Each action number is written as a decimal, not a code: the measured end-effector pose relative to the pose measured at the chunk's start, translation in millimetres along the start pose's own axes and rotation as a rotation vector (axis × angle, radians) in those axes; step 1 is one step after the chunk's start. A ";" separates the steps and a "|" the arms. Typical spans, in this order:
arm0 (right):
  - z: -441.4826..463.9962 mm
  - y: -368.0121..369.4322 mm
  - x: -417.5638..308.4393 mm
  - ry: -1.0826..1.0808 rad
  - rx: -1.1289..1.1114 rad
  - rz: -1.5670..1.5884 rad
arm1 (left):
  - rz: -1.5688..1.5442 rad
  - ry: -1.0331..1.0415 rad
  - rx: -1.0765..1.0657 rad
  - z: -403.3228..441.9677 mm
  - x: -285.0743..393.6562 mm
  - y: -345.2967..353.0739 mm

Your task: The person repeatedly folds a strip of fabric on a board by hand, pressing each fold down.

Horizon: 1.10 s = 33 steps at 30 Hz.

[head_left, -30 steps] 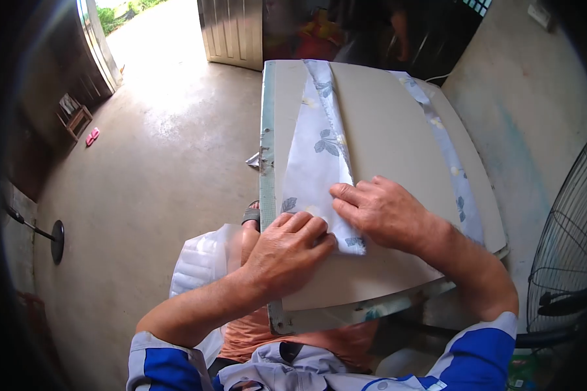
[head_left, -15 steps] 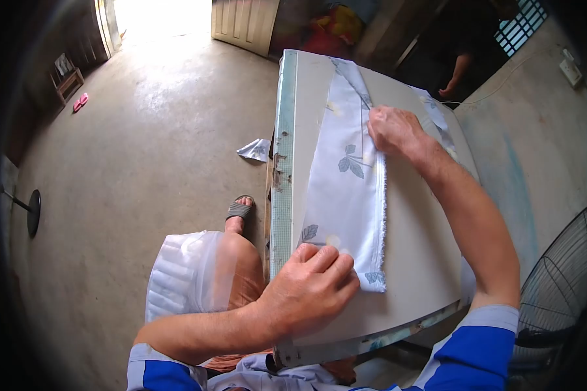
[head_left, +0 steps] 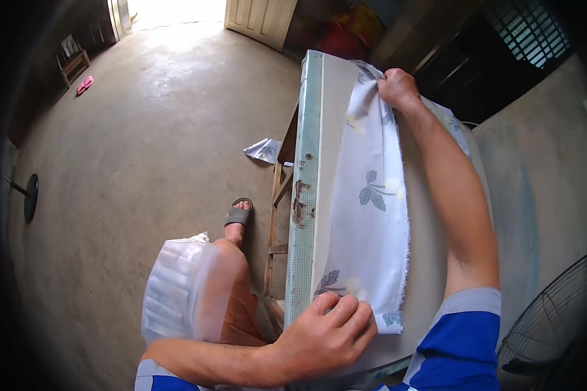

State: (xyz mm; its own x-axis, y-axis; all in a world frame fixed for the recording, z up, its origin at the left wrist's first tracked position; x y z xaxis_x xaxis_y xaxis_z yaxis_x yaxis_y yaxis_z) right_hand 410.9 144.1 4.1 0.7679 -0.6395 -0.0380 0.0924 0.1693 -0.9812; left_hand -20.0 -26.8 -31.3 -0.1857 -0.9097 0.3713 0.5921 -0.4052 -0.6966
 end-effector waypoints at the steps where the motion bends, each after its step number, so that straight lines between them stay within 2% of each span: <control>1: 10.6 -2.5 -9.2 0.016 -0.030 0.094 | 0.009 -0.009 0.026 -0.3 -2.0 -3.9; 2: 20.1 -2.3 -17.8 0.034 -0.066 0.187 | 0.016 -0.019 0.050 -0.8 -4.8 -7.3; 4: 36.5 -9.4 -44.7 0.098 -0.154 0.596 | 0.004 -0.068 0.086 -3.0 -9.5 -28.9; 6: 47.4 -29.3 -65.7 -0.084 -0.123 1.287 | -0.009 -0.148 0.079 -10.5 -20.4 -46.6; 8: 43.2 -64.0 -72.4 -0.062 0.222 1.385 | 0.091 -0.075 0.282 2.8 -40.9 -53.5; 9: 53.8 -62.0 -58.8 -0.015 0.154 1.416 | 0.145 -0.046 0.386 9.1 -51.1 -56.8; 10: 54.5 -59.2 -43.2 0.032 0.120 1.380 | 0.136 -0.099 0.344 12.7 -36.4 -74.8; 12: 70.6 -12.5 -13.1 0.116 0.060 1.308 | 0.091 -0.089 0.268 9.9 -33.9 -71.7; 15: 56.7 18.3 2.3 0.241 -0.032 1.139 | 0.087 -0.036 0.143 7.1 -33.3 -51.4; 20: 34.1 6.7 13.9 0.271 -0.105 1.012 | 0.083 -0.011 0.027 8.1 -15.1 -37.6; 23: 44.0 16.9 17.9 0.238 0.081 0.909 | 0.111 -0.015 0.020 10.7 -13.6 -41.1; 26: 25.3 -26.0 2.4 -0.049 0.181 1.473 | 0.120 -0.009 0.040 12.2 -11.9 -42.7; 27: 20.2 -33.0 0.4 0.018 0.232 1.612 | 0.118 -0.002 0.048 11.1 -17.0 -38.6; 30: 60.9 20.4 65.6 0.113 0.219 0.454 | 0.118 -0.010 0.039 10.1 -16.8 -36.7; 31: 45.8 18.3 65.8 0.173 0.241 0.411 | 0.111 -0.009 0.034 11.7 -7.3 -41.7; 32: 41.4 22.8 64.7 0.205 0.205 0.664 | 0.108 -0.012 0.030 11.7 -7.9 -39.6; 33: 41.5 18.9 61.4 0.205 0.161 0.682 | 0.102 0.036 0.034 11.3 -11.2 -34.8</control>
State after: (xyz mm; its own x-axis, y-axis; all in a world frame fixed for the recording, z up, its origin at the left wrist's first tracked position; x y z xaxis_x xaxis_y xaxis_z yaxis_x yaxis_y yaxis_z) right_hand 486.1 139.2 -8.9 0.5554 -0.4775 -0.6809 -0.2599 0.6781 -0.6875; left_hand -29.6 -1.5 -4.2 -0.1510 -0.9489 0.2771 0.6354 -0.3079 -0.7081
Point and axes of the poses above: each hand's wrist, its own z-axis towards the middle knuckle, its own y-axis out of the palm, x = y × z, the point moved 2 cm from there along z, towards the middle knuckle, and after that the axes turned 3 degrees about -y, right-handed, at the moved point
